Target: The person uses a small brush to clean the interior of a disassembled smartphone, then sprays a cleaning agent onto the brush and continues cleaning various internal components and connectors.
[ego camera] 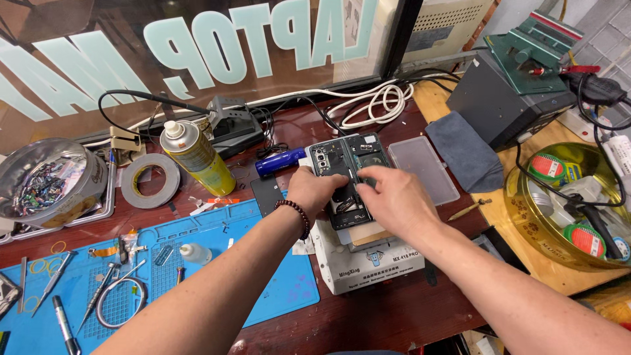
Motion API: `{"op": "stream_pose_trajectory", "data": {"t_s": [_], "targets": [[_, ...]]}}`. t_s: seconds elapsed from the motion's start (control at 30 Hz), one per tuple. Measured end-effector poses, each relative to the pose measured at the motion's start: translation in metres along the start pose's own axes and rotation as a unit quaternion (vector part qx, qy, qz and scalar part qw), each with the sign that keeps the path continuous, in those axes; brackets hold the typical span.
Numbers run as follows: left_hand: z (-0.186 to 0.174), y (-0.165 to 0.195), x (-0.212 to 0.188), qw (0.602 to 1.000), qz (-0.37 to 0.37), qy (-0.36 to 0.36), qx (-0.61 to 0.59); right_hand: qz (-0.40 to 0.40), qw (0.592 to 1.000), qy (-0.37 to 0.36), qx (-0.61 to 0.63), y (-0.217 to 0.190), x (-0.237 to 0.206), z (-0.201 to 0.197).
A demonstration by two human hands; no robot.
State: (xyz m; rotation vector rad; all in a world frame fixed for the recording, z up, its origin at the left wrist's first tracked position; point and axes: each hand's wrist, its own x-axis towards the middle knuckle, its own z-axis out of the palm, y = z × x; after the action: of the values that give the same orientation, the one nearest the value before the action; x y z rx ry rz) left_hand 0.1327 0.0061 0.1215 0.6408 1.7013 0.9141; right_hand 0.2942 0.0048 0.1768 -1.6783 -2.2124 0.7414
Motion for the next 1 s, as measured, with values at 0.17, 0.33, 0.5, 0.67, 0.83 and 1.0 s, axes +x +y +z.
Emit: {"op": "stream_pose_trajectory", "data": {"t_s": [0.17, 0.33, 0.5, 0.67, 0.83, 1.0], "targets": [[-0.001, 0.001, -0.002, 1.0, -0.01, -0.006, 0.001, 0.0, 1.0, 0.013, 0.028, 0.004, 0.001, -0.003], [-0.001, 0.0, -0.006, 1.0, -0.004, 0.002, 0.02, -0.005, 0.998, 0.011, 0.063, 0.004, 0.002, 0.004], [-0.002, -0.003, -0.002, 1.0, 0.0, -0.02, -0.013, -0.083, 0.996, 0.024, -0.027, 0.014, 0.009, 0.004], [-0.007, -0.007, -0.002, 0.998, -0.005, -0.048, -0.031, 0.01, 0.988, 0.127, 0.086, 0.066, 0.04, -0.008], [-0.014, -0.006, -0.004, 0.998, -0.025, -0.033, -0.053, 0.138, 0.979, 0.102, 0.108, 0.174, 0.063, -0.01], [-0.025, -0.014, -0.007, 0.993, -0.064, -0.012, -0.094, 0.318, 0.936, 0.092, 0.119, 0.264, 0.065, 0.015]]}}
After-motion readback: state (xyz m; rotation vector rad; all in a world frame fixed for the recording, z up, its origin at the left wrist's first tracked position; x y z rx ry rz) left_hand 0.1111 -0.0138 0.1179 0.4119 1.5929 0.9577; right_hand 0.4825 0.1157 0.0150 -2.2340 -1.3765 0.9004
